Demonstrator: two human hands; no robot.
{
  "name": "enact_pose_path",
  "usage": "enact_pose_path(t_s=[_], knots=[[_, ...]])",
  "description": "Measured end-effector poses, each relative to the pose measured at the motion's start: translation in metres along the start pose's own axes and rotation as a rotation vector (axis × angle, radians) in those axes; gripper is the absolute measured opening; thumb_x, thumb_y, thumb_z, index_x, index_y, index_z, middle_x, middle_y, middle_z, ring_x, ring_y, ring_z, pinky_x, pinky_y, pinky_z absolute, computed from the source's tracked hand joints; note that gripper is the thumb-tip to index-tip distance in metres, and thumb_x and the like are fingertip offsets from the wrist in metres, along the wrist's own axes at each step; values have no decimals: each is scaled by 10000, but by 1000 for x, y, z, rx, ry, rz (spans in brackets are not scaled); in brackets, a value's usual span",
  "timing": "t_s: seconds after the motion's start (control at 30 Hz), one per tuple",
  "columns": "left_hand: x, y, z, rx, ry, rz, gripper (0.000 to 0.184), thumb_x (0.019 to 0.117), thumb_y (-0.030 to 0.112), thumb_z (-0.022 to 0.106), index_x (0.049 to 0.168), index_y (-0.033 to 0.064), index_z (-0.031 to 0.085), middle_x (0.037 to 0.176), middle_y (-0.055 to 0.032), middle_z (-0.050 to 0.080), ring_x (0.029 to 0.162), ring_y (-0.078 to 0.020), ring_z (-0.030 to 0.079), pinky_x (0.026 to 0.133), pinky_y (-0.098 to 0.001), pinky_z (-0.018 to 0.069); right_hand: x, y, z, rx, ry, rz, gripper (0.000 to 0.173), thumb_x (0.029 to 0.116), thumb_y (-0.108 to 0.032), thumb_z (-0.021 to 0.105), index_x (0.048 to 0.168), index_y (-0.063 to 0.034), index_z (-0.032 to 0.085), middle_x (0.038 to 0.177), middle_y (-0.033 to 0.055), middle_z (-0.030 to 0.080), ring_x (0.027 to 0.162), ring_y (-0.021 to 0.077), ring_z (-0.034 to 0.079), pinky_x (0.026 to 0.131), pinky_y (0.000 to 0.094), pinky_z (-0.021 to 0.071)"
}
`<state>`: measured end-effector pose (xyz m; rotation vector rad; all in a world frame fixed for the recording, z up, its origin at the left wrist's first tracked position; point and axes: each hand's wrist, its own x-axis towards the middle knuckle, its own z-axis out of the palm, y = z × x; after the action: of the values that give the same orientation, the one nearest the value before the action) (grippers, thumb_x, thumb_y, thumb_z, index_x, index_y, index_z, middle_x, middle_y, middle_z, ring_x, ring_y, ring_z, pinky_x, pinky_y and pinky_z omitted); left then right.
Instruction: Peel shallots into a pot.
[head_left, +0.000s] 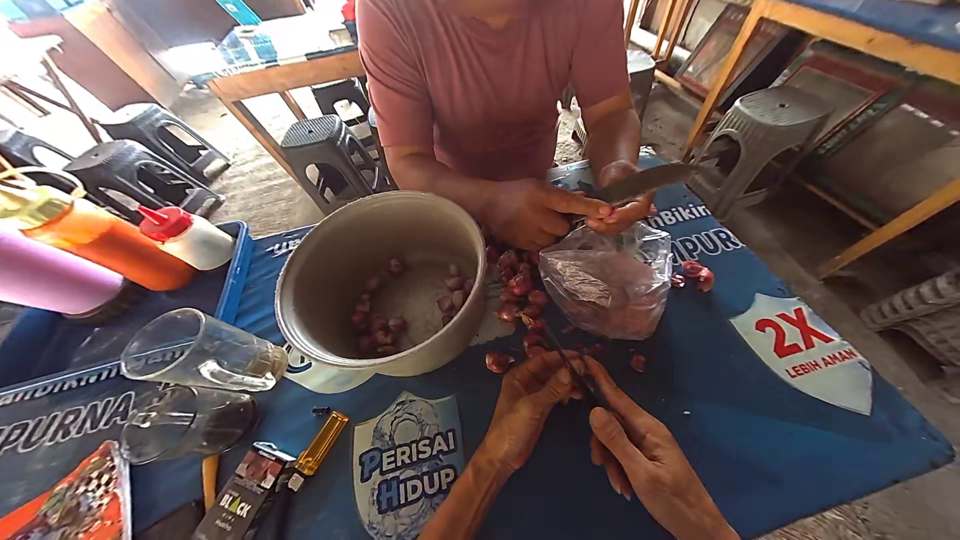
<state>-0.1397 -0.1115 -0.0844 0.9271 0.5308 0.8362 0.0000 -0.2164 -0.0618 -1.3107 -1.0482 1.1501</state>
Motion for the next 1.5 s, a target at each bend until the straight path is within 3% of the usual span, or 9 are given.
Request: enact_pose_path(t_s=[0.27,0.4,0.57,0.97,1.23,1.5], knots=[[0,-6,0,67,37,68,175,967,3,599,1126,-31,664,1042,-64,727,925,-125,699,855,-300,585,1,-7,5,97,24,53,543,1051,-165,489,1575,-85,376,829,-10,644,483,52,523,382,188,451],[-2,-9,3,76,7,59,169,962,-5,617,1123,-42,653,1034,-71,719,943,-135,698,880,-312,586,4,-7,7,171,58,71,435,1017,-130,508,1443,-84,430,786,-12,631,450,38,510,364,168,435],[-2,-9,3,67,-3,61,159,963,-11,614,1114,-29,660,1006,-54,720,899,-105,692,828,-273,584,7,-8,8,215,56,89,358,1022,-122,513,1372,-98,444,777,2,629,435,33,492,357,160,416],[-4,-14,10,136,3,166,206,913,-53,663,1118,-51,639,1047,-43,695,940,-88,684,878,-260,582,14,-6,20,164,233,35,223,1031,-116,505,1244,-50,504,751,3,608,436,26,485,363,147,409],[0,-12,6,243,-25,229,180,953,-34,609,1132,-54,606,1015,-29,688,896,-65,679,819,-245,586,21,0,25,90,285,-71,167,1028,-126,529,1170,-43,550,765,-12,630,444,18,502,366,147,422],[5,-6,-3,137,-51,79,267,1051,67,434,1207,-41,622,978,-45,711,861,-108,692,827,-304,589,25,-13,3,524,77,183,189,1086,-177,383,1129,-76,536,732,62,624,410,51,501,344,175,425]])
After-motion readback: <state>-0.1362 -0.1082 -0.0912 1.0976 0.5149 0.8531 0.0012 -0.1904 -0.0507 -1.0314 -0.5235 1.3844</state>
